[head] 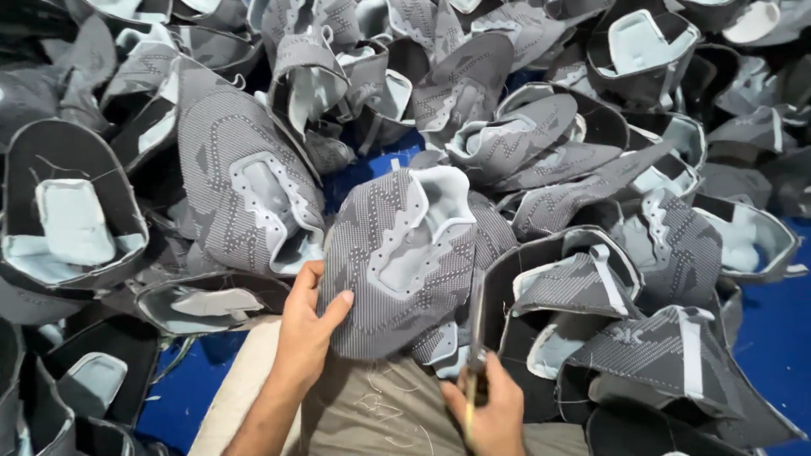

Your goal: The person trims excess material and threads from shoe uppers using scissors.

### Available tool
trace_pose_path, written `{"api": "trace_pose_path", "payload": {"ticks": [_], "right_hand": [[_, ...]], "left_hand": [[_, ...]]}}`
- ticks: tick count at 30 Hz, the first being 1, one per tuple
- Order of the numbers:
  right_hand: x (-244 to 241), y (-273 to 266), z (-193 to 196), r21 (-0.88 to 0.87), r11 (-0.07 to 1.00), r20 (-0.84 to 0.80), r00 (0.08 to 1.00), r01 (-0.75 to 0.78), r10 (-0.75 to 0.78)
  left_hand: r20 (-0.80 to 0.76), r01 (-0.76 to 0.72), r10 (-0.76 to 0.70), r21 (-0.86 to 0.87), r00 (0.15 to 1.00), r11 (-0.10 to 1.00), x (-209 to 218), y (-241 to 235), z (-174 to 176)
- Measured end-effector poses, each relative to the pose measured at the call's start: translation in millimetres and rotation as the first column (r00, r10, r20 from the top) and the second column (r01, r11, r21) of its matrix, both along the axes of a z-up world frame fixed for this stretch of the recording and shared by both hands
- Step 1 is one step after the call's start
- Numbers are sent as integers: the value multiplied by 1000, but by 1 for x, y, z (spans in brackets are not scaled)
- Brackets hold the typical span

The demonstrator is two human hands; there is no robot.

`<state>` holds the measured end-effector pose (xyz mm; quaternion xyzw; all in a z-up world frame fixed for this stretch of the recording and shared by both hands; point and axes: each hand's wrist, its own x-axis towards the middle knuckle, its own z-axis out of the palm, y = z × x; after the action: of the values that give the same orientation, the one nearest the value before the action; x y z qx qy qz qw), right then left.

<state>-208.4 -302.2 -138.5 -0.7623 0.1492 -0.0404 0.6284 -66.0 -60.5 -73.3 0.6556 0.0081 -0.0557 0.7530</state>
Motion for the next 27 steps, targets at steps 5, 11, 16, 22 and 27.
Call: {"api": "trace_pose_path", "payload": {"ticks": [5,11,16,22,27], "right_hand": [[14,1,9,-492,866,-45,996,-84,71],[-12,8,-10,440,898,-202,977,33,63],[-27,10,-21,514,857,-104,994,37,20],[-37,8,-43,395,919,-270,955,-9,125],[-44,1,-41,539,836,-327,940,105,93]], "left_hand": [[-15,-70,69,-118,997,991,-21,13,45],[461,-167,-156,584,874,794,-40,-1,86],[420,-46,-551,823,721,567,-41,-38,39],[320,-9,-252,634,913,773,-11,-36,31],[279,-69,-140,624,950,779,22,-53,29]]}}
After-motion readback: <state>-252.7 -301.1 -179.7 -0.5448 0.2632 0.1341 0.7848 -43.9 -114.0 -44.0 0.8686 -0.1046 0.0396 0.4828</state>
